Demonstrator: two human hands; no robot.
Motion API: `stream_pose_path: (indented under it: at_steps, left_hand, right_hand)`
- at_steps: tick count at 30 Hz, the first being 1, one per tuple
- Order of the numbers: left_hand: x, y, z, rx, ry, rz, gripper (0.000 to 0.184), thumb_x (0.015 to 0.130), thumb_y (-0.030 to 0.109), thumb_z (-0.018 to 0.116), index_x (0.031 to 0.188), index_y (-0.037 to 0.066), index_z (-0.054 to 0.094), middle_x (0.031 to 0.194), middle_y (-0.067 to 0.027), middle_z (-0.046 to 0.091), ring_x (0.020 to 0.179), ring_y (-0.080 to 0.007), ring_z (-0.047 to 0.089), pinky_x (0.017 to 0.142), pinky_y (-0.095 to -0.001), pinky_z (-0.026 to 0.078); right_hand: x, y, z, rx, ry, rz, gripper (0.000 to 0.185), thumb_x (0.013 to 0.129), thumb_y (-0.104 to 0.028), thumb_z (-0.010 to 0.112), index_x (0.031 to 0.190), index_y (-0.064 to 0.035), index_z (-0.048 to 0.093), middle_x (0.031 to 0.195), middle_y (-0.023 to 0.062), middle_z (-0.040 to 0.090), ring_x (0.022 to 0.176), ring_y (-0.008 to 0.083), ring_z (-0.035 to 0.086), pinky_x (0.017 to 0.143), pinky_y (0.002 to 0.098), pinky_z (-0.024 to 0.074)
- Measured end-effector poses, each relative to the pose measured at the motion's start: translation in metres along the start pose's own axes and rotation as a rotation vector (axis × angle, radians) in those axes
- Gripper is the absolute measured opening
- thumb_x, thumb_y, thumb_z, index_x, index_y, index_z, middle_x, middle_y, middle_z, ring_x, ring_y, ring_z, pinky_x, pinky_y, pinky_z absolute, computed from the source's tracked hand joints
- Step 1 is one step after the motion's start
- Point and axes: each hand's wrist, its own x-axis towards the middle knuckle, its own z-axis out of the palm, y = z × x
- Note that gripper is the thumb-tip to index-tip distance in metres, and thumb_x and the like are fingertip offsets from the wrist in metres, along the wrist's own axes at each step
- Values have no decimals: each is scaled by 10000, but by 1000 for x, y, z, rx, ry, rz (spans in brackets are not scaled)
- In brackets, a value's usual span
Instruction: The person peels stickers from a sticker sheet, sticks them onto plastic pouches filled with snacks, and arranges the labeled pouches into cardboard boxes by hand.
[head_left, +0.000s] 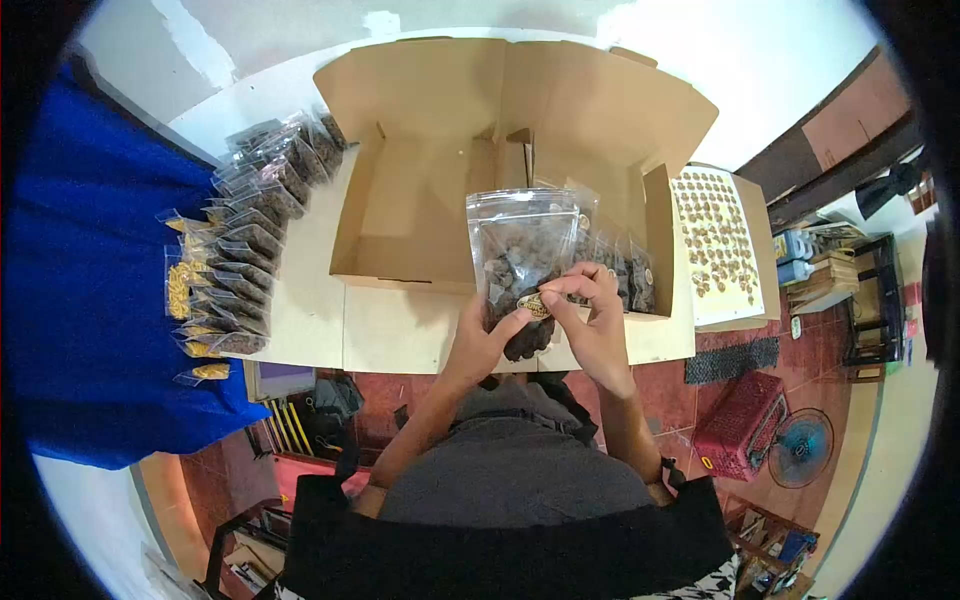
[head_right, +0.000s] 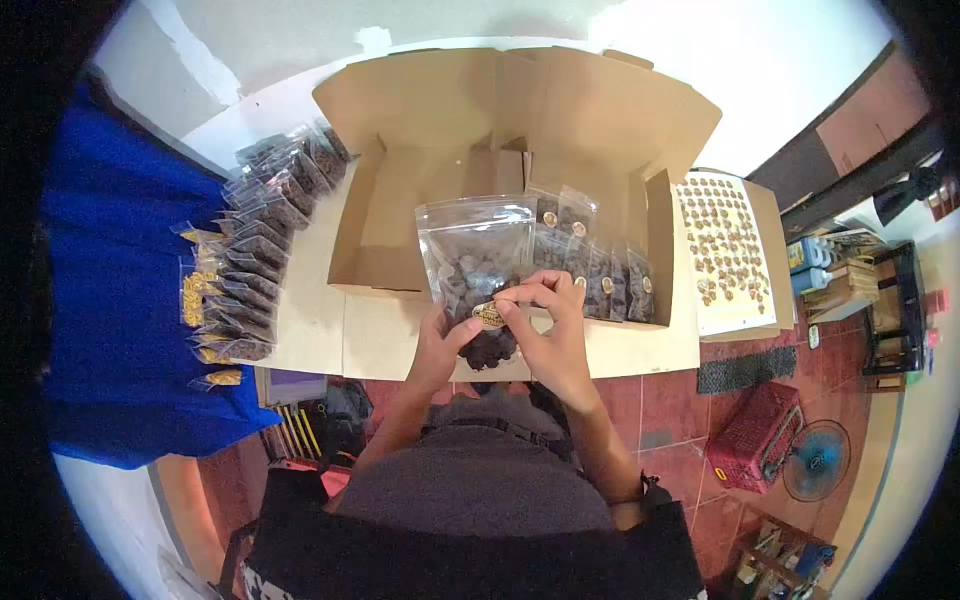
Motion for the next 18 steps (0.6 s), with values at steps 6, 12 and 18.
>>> stream_pose_path:
  at_steps: [6,12,18]
  left_hand:
    - [2,-8,9,72,40,-1,405,743,136,567,1072,-35,405,930,-102,527,835,-146,515,739,-268,419]
    - [7,-11,31,128,45,-62,401,744,155,581,1054,-35,412,914,-109,537,828,-146,525,726,-269,435]
    - [11,-24,66,90,117,-23,380,745,139,584,1040,-33,418,904,-100,541,819,-145,529,721,-267,437]
  right_hand:
    - [-2,10,-5,-30,5,34,101,687,-130,622,782,-99,623,840,56,458,895,199,375,808,309,273]
    - [-1,23,-21,-10,5,19,100,677,-126,630,774,-105,628,818,48,458,860,193,377,797,301,273]
    - [-1,41,-48,7,47,-42,120,656,-100,641,775,-108,634,768,36,438,826,183,378,780,291,277]
